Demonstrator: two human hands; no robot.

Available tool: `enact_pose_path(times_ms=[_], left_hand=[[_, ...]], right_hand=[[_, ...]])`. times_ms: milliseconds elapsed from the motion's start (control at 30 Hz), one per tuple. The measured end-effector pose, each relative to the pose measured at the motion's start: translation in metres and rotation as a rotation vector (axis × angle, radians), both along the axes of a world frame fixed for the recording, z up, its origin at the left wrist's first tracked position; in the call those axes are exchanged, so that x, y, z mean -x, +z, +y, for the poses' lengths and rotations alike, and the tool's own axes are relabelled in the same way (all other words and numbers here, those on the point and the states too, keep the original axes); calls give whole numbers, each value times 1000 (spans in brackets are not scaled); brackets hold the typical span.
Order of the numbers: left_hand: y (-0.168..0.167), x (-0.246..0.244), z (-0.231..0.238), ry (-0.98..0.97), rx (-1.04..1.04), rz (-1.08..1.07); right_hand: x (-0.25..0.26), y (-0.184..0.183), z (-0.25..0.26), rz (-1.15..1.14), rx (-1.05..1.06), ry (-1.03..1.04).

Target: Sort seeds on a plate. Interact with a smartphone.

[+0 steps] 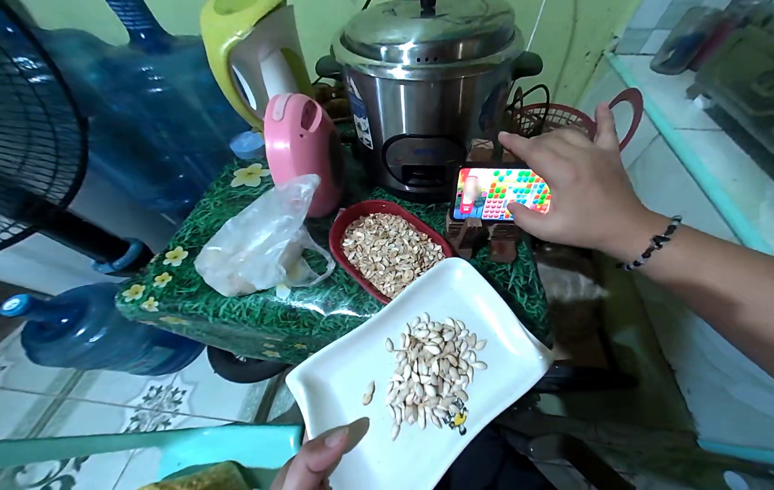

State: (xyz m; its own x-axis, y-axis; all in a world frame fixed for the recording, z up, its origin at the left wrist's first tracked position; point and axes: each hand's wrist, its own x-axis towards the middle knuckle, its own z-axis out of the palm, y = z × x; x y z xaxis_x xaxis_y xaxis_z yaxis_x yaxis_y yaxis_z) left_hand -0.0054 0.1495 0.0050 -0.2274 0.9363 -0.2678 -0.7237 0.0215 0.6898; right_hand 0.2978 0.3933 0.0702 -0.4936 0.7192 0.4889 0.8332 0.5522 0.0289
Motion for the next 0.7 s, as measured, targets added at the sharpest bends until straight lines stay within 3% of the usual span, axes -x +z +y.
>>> enact_pose_path(times_ms=[700], left_hand=[[0,1,0,12,20,-18]], right_hand=[[12,0,-1,40,-53,-76]])
